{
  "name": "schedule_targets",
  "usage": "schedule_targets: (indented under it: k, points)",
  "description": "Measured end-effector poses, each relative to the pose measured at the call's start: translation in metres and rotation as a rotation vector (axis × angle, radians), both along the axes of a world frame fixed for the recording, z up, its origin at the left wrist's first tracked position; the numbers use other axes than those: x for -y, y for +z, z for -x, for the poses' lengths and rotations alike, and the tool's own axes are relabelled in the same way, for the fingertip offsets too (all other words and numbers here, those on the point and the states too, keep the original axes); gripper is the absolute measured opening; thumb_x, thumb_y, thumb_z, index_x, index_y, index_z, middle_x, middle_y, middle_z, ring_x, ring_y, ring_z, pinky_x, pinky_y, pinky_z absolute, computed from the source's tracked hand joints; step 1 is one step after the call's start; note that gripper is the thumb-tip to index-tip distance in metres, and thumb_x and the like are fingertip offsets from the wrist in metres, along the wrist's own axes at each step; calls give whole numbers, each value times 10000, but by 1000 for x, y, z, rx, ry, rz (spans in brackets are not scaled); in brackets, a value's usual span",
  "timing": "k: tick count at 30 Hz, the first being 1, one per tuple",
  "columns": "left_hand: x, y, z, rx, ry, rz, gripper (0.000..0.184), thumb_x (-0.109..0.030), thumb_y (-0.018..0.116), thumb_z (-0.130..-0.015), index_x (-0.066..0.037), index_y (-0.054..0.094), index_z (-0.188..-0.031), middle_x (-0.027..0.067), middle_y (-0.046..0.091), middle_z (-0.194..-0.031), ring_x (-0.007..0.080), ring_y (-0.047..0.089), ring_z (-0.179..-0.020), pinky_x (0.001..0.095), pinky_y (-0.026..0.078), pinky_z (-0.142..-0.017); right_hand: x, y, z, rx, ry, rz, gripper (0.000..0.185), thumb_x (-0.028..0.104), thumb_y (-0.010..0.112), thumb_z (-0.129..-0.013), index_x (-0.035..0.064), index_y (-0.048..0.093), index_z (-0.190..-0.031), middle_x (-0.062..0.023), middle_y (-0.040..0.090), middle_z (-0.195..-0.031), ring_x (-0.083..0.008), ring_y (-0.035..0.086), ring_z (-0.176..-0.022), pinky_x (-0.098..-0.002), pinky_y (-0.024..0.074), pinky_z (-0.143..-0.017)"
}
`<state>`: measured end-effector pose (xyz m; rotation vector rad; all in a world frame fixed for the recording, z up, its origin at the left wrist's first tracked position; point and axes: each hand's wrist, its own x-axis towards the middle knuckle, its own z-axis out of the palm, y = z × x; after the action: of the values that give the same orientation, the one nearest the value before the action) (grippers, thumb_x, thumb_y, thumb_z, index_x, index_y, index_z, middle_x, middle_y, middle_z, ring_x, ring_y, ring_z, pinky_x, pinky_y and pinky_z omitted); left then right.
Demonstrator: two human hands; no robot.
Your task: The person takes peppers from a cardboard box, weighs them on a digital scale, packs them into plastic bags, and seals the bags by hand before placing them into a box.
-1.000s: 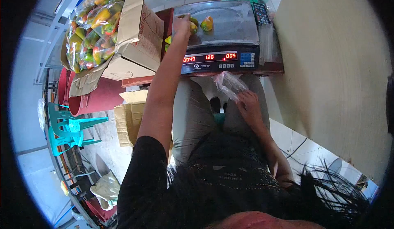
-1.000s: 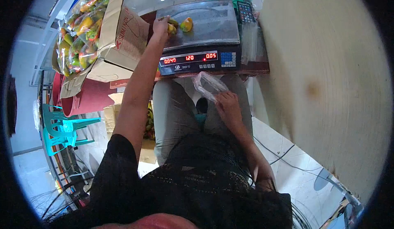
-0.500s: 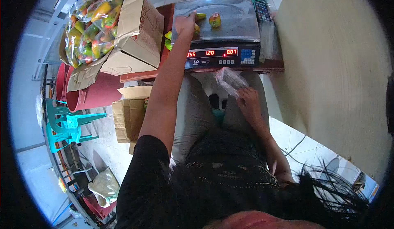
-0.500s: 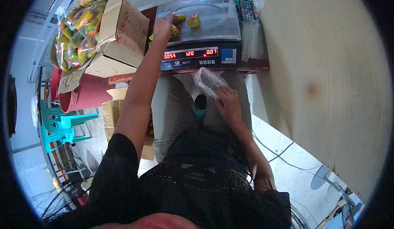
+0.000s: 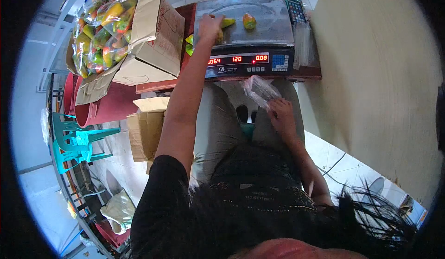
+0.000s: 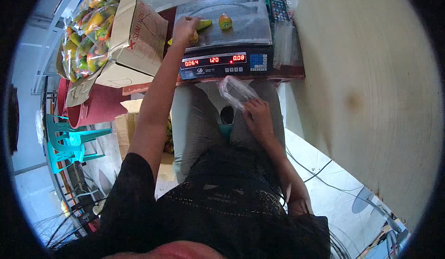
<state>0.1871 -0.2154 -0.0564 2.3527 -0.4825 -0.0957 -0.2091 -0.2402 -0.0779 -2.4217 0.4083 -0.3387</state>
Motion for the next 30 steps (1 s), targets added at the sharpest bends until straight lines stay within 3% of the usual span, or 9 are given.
schedule_targets:
  k: [3, 6, 9, 15, 18, 21, 23, 27, 30]
  points:
    - [-4, -1, 16, 206, -165, -141, 494, -456, 660, -755, -52, 664, -1040, 226, 630, -1090, 367, 639, -952, 447, 487, -865, 1, -2, 1, 32, -4, 9, 289, 65, 627, -759, 46, 633, -1047, -128, 622, -1067, -312, 534, -1099, -457, 357, -975]
    - [-11, 9, 21, 147, -270, -172, 569, -515, 684, -739, -13, 677, -1007, 196, 680, -948, 339, 656, -900, 439, 495, -794, 1, -3, 0, 32, 1, 9, 288, 65, 629, -761, 44, 632, -1048, -127, 623, -1064, -310, 540, -1089, -454, 361, -967]
    - [3, 24, 27, 151, -163, -263, 589, -546, 681, -738, -19, 678, -1002, 191, 686, -930, 343, 657, -910, 437, 502, -778, 0, 3, -1, 17, 0, 2, 273, 69, 628, -777, 39, 632, -1048, -128, 624, -1066, -312, 542, -1086, -454, 358, -971]
    - [25, 28, 42, 92, -161, -207, 620, -580, 598, -804, 10, 666, -982, 225, 669, -971, 385, 636, -950, 459, 489, -815, 2, -3, 1, 60, -6, 27, 235, 95, 625, -810, 27, 631, -1035, -133, 622, -1054, -310, 545, -1070, -453, 357, -969]
    - [19, 28, 38, 150, -124, -124, 527, -484, 554, -868, 17, 667, -985, 241, 658, -999, 403, 623, -963, 475, 472, -851, 2, -3, 1, 71, -6, 14, 229, 104, 629, -809, 26, 630, -1024, -132, 623, -1046, -307, 543, -1067, -452, 359, -967]
    - [18, 8, 8, 304, -88, -68, 469, -438, 533, -883, -2, 666, -991, 244, 652, -994, 404, 623, -948, 498, 492, -820, 1, 3, -1, 38, -5, -17, 221, 106, 631, -805, 28, 629, -1012, -129, 623, -1046, -306, 540, -1068, -451, 361, -969]
    - [21, 2, -6, 413, -232, -214, 480, -440, 548, -873, 3, 652, -1029, 242, 633, -1055, 412, 621, -947, 499, 485, -841, 0, 5, -1, 21, -11, -10, 216, 102, 629, -803, 29, 627, -1006, -128, 623, -1044, -305, 541, -1065, -451, 363, -966]
    - [55, -62, -55, 439, -146, -266, 542, -449, 563, -866, 28, 603, -1121, 244, 589, -1148, 408, 602, -995, 493, 445, -913, 0, -2, 0, 50, -25, 39, 210, 85, 619, -801, 26, 624, -1003, -126, 623, -1042, -304, 544, -1056, -450, 370, -955]
    - [51, -30, -24, 309, -114, -112, 609, -467, 556, -868, 53, 559, -1185, 261, 552, -1204, 424, 560, -1071, 484, 400, -980, 1, -2, -1, 52, -6, 42, 212, 72, 612, -800, 24, 622, -1007, -124, 624, -1048, -302, 545, -1057, -448, 372, -951]
